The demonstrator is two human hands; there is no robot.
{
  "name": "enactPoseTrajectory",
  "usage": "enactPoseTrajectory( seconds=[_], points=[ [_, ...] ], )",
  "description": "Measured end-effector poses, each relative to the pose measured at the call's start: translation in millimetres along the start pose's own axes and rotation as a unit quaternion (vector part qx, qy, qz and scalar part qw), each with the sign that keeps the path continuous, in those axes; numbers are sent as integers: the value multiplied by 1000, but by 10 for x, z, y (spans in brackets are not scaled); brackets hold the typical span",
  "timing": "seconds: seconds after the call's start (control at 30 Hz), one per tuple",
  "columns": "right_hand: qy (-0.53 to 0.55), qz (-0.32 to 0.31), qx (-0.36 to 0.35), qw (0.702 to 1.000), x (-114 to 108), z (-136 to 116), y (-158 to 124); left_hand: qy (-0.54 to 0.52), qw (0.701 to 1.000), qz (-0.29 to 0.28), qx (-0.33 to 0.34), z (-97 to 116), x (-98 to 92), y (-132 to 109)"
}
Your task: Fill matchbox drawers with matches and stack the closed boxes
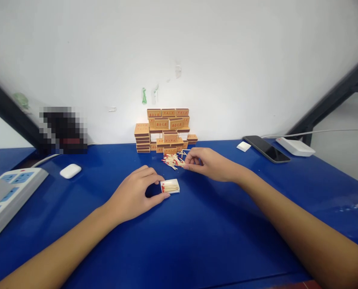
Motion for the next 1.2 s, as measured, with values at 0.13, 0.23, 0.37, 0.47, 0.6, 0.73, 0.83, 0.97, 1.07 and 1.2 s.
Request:
enactPoseTrajectory(
  seconds=[0.13, 0.23, 0.37, 0.47, 0.6, 0.73, 0.83, 0.97, 1.07, 1.2],
  points=[
    [26, -28, -39, 999, 18, -191, -56, 6, 1000, 10, -5, -6, 2, -5],
    [10, -37, -74, 997, 69, -302, -99, 7, 1000, 16, 1, -14, 10, -8],
    [-15, -47, -80, 996, 180, -403, -129, 4, 1000, 13, 5, -13, 21, 1],
    [-44, -48, -80, 995, 262, -457, -145, -1, 1000, 5, 6, -5, 22, 7],
    [-70, -47, -80, 993, 315, -493, -168, 0, 1000, -1, 12, 6, 18, 3],
    [-56, -51, -81, 994, 299, -491, -172, -3, 1000, 3, 16, 14, 16, -2],
    [-47, -58, -85, 994, 273, -481, -163, -2, 1000, 7, 18, 16, 18, -4],
    [-33, -43, -90, 994, 258, -487, -158, 1, 1000, 3, 16, 15, 21, -12],
    [-26, -46, -78, 996, 268, -491, -159, 1, 1000, 2, 14, 13, 17, -15],
    [-23, -43, -81, 996, 250, -467, -146, -1, 1000, 4, 15, 11, 12, -8]
  ],
)
Point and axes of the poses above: each hand's wrist, its own y-axis towards the middle knuckle, its own x-axis out of the palm, z = x × y, the point moved 1 cm from there along y, towards the middle knuckle
